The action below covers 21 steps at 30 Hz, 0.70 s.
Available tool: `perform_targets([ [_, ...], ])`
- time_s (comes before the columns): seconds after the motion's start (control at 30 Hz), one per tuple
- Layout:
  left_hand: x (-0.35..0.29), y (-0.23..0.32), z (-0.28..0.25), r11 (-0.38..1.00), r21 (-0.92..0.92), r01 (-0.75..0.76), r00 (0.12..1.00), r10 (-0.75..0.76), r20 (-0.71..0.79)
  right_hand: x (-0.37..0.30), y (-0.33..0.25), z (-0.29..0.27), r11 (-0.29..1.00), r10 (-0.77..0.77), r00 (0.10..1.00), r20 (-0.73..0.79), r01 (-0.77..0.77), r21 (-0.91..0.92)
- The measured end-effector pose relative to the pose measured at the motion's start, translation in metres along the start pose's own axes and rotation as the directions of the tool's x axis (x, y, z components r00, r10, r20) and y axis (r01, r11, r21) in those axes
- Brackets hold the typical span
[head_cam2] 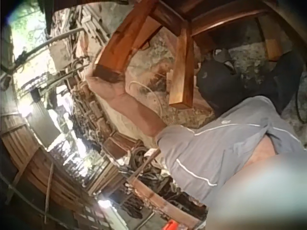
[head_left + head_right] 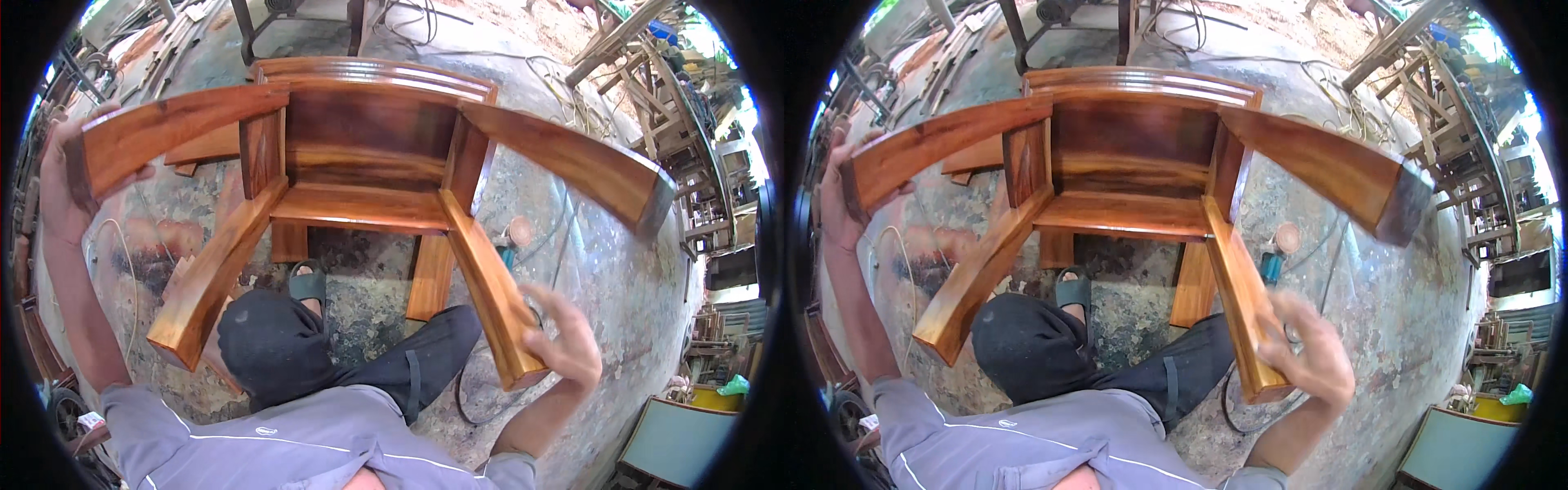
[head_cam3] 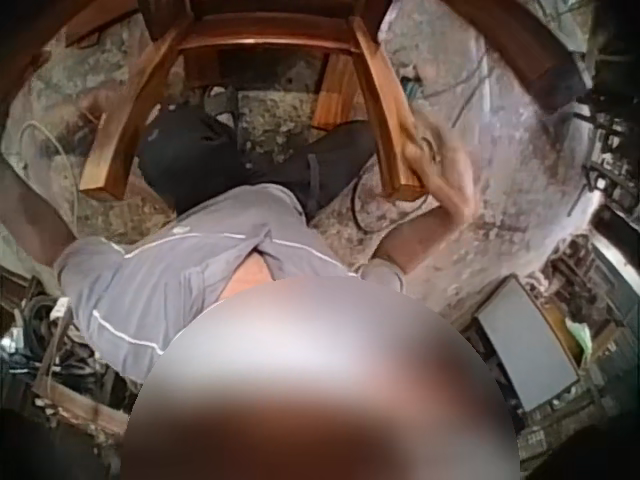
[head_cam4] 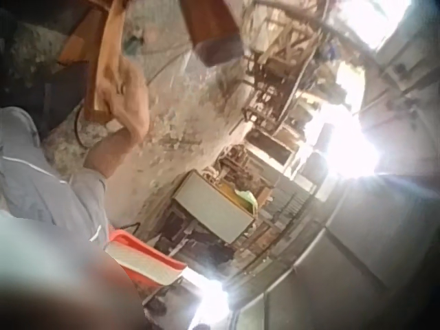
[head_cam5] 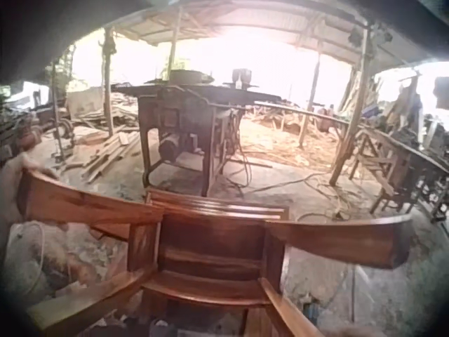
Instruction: Sanding a wooden board with an angle grinder and fitting it into a wooden furniture structure.
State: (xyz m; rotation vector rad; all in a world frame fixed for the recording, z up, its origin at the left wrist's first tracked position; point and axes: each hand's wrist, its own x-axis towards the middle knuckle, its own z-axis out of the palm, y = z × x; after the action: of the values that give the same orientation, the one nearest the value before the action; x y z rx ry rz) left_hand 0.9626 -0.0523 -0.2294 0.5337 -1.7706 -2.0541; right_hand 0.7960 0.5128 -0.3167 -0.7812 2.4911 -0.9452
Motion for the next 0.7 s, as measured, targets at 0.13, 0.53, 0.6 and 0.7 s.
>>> perform_targets([
  [0.13,0.04,0.005,-0.006,0.997,0.079,0.018,0.998,-0.013,-0.067,-0.015,0.026,0.009,0.818,-0.277,0.947,-0.16,0.321,0.477],
  [0.53,-0.026,-0.147,-0.046,0.859,-0.446,-0.251,0.751,0.463,0.471,0.039,0.032,0.065,0.468,-0.159,0.56,-0.813,0.768,0.437],
  [0.6,-0.041,-0.191,-0.055,0.739,-0.492,-0.459,0.701,0.642,0.31,0.037,0.028,0.065,0.458,-0.133,0.556,-0.82,0.769,0.446],
  [0.7,-0.039,-0.18,-0.025,0.736,-0.371,-0.566,0.786,0.617,0.024,0.037,0.023,0.061,0.357,-0.045,0.568,-0.822,0.778,0.518],
])
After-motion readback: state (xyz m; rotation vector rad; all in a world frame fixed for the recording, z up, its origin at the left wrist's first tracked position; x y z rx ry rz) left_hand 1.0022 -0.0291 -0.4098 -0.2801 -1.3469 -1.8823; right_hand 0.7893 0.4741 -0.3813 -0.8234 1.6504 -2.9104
